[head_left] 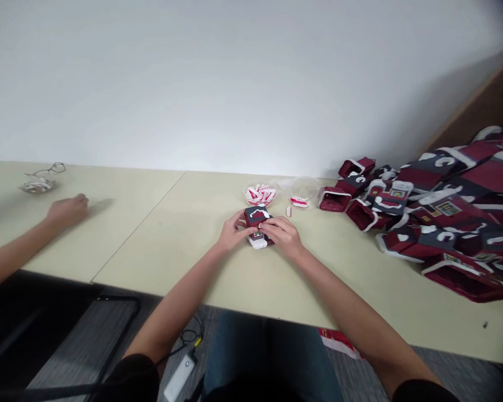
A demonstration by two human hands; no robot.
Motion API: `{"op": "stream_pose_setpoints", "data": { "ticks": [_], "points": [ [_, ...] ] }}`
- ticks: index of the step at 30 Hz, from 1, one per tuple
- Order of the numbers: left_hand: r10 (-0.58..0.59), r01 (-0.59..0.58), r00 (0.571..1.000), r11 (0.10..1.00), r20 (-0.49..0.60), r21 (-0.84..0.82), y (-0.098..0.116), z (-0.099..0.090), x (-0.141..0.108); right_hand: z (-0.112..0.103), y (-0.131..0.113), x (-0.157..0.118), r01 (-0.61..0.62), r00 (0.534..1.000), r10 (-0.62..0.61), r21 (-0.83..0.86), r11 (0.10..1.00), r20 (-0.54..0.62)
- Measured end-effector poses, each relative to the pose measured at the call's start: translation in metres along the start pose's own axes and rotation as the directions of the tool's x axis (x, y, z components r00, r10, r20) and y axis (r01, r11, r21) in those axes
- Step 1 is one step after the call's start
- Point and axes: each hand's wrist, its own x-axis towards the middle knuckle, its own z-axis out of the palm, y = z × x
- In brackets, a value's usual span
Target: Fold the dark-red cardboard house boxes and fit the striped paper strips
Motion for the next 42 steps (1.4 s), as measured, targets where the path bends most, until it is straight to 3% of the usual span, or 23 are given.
{"op": "stream_pose_setpoints", "data": {
  "ticks": [7, 15, 20, 27, 30, 33, 35, 38, 42],
  "points": [
    [-0.041, 0.040, 0.999, 0.999, 0.032, 0.037, 0.005, -0.001, -0.001, -0.008, -0.003, 0.002, 0.048, 0.995, -0.050, 0.018, 0.999, 0.084],
    [0.049, -0.052, 0.997, 0.998, 0.064, 0.044, -0.010, -0.002, 0.002, -0.003, -0.007, 0.009, 0.097, 0.995, -0.097, 0.033, 0.995, -0.008],
    [0.077, -0.078, 0.993, 0.997, 0.091, 0.001, -0.010, -0.002, 0.003, -0.006, -0.008, 0.012, 0.066, 0.998, -0.066, 0.045, 0.997, 0.016],
    [0.027, -0.024, 0.998, 0.999, 0.061, -0.042, -0.002, 0.000, 0.002, -0.014, 0.001, 0.006, 0.027, 0.997, -0.020, -0.097, 0.995, 0.077],
    [-0.044, 0.045, 0.998, 0.998, 0.040, -0.040, -0.002, 0.003, 0.002, -0.011, 0.003, 0.003, -0.084, 0.996, 0.087, -0.067, 0.994, 0.035],
    [-0.073, 0.074, 0.996, 0.997, 0.052, -0.017, 0.000, 0.004, 0.001, -0.008, 0.006, -0.001, -0.349, 0.936, 0.351, 0.057, 0.935, -0.032],
    [-0.035, 0.037, 0.996, 0.999, 0.086, -0.011, 0.001, 0.003, 0.001, -0.006, 0.009, -0.005, -0.498, 0.866, 0.497, 0.186, 0.847, 0.053],
    [0.039, -0.038, 0.991, 0.999, 0.127, -0.012, 0.004, 0.002, 0.000, -0.004, 0.015, -0.012, -0.626, 0.780, 0.560, 0.338, 0.703, 0.280],
    [0.081, -0.082, 0.988, 0.997, 0.130, 0.006, 0.003, 0.001, -0.001, -0.002, 0.019, -0.019, -0.680, 0.733, 0.595, 0.355, 0.641, 0.329]
  ]
}}
